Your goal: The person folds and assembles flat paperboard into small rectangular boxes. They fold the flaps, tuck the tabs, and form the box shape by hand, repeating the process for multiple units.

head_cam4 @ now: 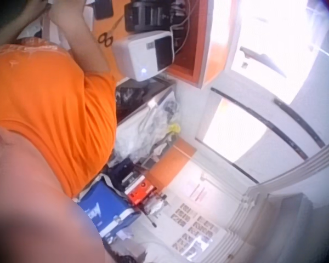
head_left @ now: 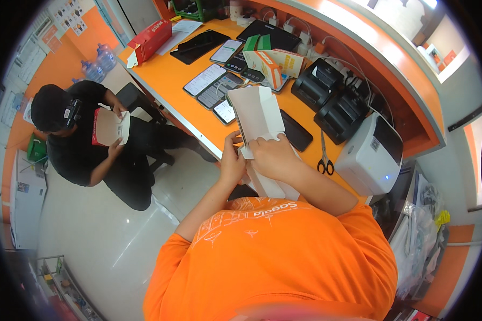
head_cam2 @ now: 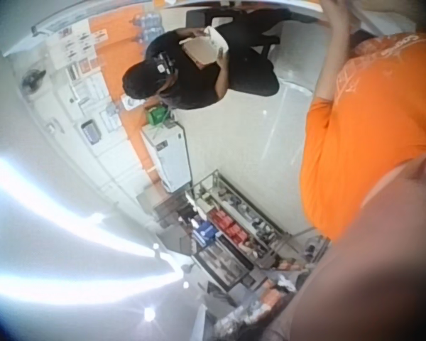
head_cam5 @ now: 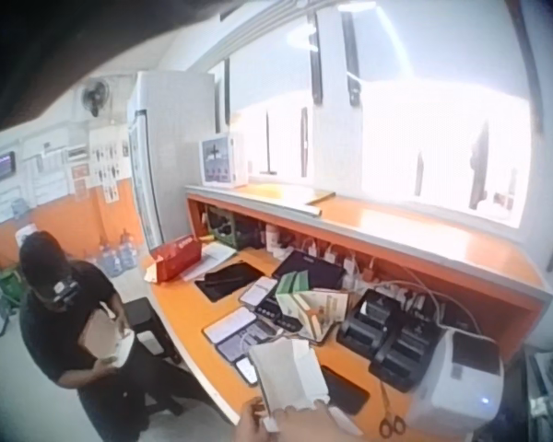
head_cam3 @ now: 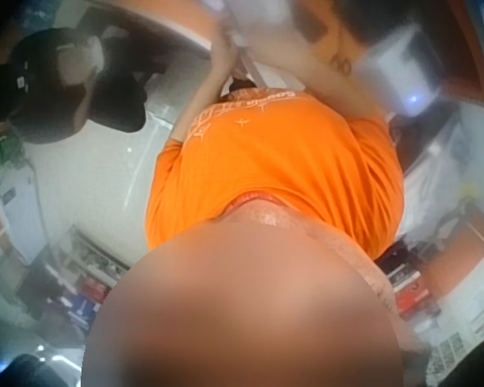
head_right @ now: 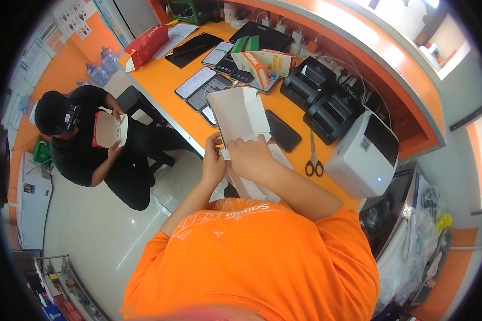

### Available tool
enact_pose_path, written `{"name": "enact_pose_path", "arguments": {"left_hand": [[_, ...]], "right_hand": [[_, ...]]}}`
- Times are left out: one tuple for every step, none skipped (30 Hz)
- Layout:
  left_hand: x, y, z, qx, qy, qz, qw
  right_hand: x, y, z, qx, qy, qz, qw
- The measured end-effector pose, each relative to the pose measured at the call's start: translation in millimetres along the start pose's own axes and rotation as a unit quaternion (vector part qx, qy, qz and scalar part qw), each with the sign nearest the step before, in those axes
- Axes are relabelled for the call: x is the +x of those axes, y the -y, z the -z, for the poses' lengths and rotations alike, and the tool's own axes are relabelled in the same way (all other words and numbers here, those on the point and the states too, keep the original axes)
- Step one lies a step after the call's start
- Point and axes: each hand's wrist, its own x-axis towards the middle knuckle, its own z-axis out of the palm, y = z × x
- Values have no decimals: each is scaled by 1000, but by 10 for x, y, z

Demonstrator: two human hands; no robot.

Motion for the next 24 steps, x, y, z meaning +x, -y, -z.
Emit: {"name": "enact_pose_path", "arguments": {"left_hand": [[6,14,1,18,-10,-10,1000],[21,27,5,24,-18,-16,999],[33,38,15,20,-22,-12,999],[42,48,27,24,-27,-8,999],[50,55,39,18,-28,6,999],[55,60,48,5,-32,27,999],[56,63,53,15,-28,18,999],[54,66,57,19,-25,16,999],[49,67,53,19,-20,34,999],[42,69,48,20,-17,12,1000],[34,71,38,18,-11,10,1000],[26,74,26,5,-8,0,1000],[27,77,15,17,-2,3,1000],[26,83,6,18,3,-5,1000],[34,91,-2,19,8,-14,1000],[35,102,-6,40,15,-28,999],[44,113,-9,42,11,-58,997],[47,125,-3,44,14,-56,997],[51,136,0,46,14,-36,998],[47,147,4,31,14,-23,999],[51,154,10,53,3,-73,996],[48,160,18,73,-10,-112,991],[46,162,25,86,-11,-127,988],[41,160,32,127,-20,-158,979]], "right_hand": [[17,6,-28,-16,-1,10,1000],[38,-1,-52,-33,-3,19,999],[59,-15,-70,-50,-5,29,998],[72,-38,-82,-52,-26,28,998],[81,-69,-88,-54,-48,28,997],[86,-96,-90,-56,-61,26,996],[89,-119,-90,-38,-64,31,997],[86,-133,-90,-20,-58,34,998],[79,-134,-90,-6,-59,31,998],[76,-126,-92,-4,-75,34,997],[62,-94,-101,-6,-98,31,995],[58,-52,-114,-11,-101,28,994],[56,-11,-125,-45,-117,18,992],[82,25,-137,-83,-114,6,990],[103,48,-144,-122,-112,-7,986],[120,66,-151,-108,-84,-4,991],[134,87,-160,-94,-55,-1,994],[141,90,-164,-85,-35,7,996],[148,82,-165,-62,-27,5,998],[152,70,-168,-45,-29,6,999],[154,49,-167,-31,-13,9,999],[158,13,-165,7,-37,-10,999],[160,-33,-160,41,-43,-30,998],[149,-72,-161,79,-50,-48,994]]}}
